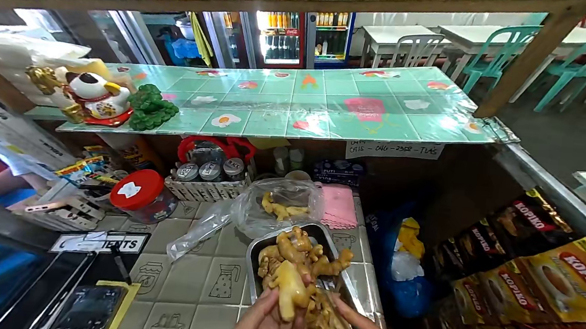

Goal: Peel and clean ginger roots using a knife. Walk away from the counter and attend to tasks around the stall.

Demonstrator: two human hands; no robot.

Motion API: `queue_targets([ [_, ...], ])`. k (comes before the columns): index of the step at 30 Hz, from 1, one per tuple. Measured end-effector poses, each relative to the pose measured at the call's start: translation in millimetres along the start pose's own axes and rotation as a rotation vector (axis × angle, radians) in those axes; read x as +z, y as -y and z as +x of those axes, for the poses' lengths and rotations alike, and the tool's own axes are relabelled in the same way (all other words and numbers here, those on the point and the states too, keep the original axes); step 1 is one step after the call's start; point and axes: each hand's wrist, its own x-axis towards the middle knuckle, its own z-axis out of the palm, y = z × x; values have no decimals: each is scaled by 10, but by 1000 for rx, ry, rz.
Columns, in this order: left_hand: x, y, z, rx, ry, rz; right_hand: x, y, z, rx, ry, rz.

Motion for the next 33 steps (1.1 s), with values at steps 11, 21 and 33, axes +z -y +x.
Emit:
queue_targets([
  [11,21,169,-72,301,111,161,309,-4,164,-151,-155,-433],
  [21,153,389,-155,678,39,412,349,112,139,-216,-135,-284],
  [33,124,411,-151,850,51,527,297,126,217,-319,-88,-155],
])
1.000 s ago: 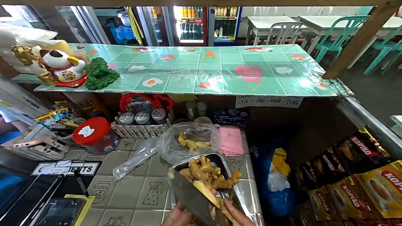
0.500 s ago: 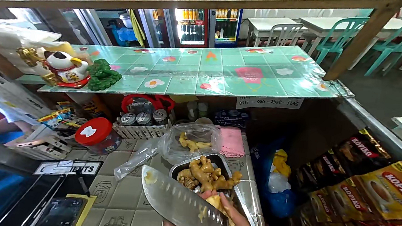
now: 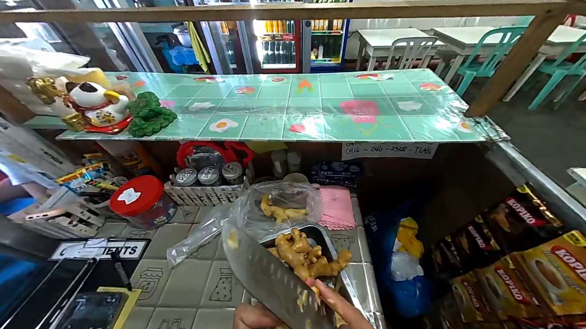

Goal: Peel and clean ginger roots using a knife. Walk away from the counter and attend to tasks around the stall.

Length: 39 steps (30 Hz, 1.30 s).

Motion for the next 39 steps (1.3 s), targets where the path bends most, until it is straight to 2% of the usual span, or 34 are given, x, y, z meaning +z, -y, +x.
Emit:
queue_targets([
  [3,-7,24,43,49,40,45,-25,45,-12,124,-55,152],
  [6,4,23,72,98,58,106,-81,84,-16,220,-32,271],
  [12,-34,2,27,169,53,301,-67,62,-36,87,54,41],
  [14,-55,18,4,182,79,258,-42,53,-35,75,34,-1],
  [19,-125,70,-27,242,61,396,-43,15,-26,32,29,-49],
  [22,-73,17,14,231,37,410,-49,20,-25,20,28,-43],
  [25,-62,40,70,291,72,376,-51,42,-11,11,18,12],
  [28,-87,90,95,322,113,354,-57,38,-15,94,-15,147],
  [31,-69,104,117,287,108,287,-107,42,-12,187,46,326],
  [35,-73,120,128,195,105,188,-135,52,-21,289,31,538],
  [39,-65,36,125,-26,46,50,-196,-8,-15,405,45,756],
])
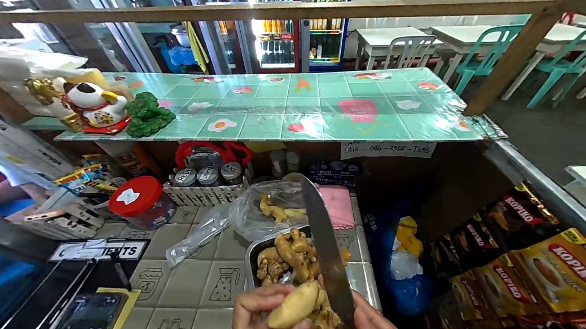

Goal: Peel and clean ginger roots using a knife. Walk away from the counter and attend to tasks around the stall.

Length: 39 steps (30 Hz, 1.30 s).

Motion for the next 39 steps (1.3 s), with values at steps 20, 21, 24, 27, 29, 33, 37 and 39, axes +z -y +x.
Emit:
queue_targets([
  [20,-94,-168,394,-702,99,-165,32,-62,-85,-322,57,-1055],
  [21,-88,-183,400,-717,117,-169,49,-54,-92,-323,44,-1087],
  [24,-114,-188,412,-730,172,-141,54,-54,-86,-333,46,-1114],
  [27,-123,-202,413,-725,190,-145,71,-14,-100,-354,35,-1163],
  [29,-121,-204,405,-729,184,-151,83,-6,-107,-356,37,-1180],
  [33,-133,-175,395,-723,192,-167,89,5,-115,-359,63,-1175],
  [37,-140,-175,386,-737,195,-173,82,7,-105,-411,69,-1184],
  [39,-150,-168,378,-765,207,-198,80,6,-100,-437,61,-1193],
])
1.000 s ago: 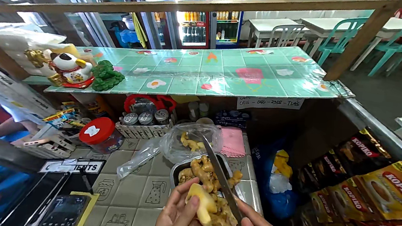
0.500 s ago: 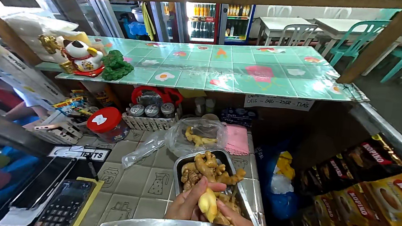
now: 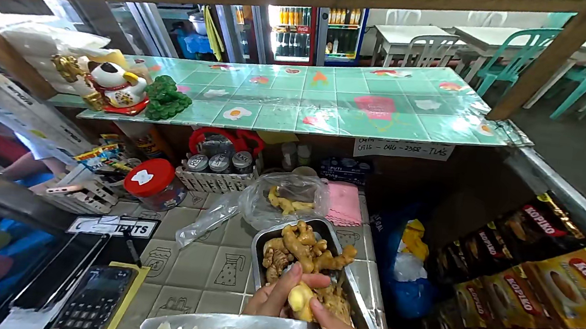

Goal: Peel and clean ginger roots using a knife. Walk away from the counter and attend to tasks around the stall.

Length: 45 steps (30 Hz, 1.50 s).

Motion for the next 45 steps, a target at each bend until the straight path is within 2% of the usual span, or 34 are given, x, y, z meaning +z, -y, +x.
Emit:
queue_targets([
  [7,35,-7,-26,25,-31,-2,15,-9,5,2,-14,64],
  [12,27,19,-6,5,15,5,18,-21,12,16,31,138],
  [18,-5,-10,-9,-56,51,176,-1,-13,11,-3,58,164],
  [21,-53,-51,-23,-97,110,209,-39,30,7,24,81,110],
  [26,-32,-50,-43,-152,57,215,-72,64,-4,30,78,-8],
  [28,-20,47,-51,-119,42,92,-49,7,8,24,90,140],
  [30,-55,99,-67,-152,154,0,-24,-46,17,37,58,394],
  [32,16,57,-70,-228,145,-21,-26,-36,34,66,23,641],
  [34,36,21,-68,-226,110,-39,-57,-33,45,80,23,716],
  [40,-15,88,25,11,211,-77,-4,48,24,76,52,343],
  [45,13,71,-9,56,155,-66,39,57,36,82,47,214],
])
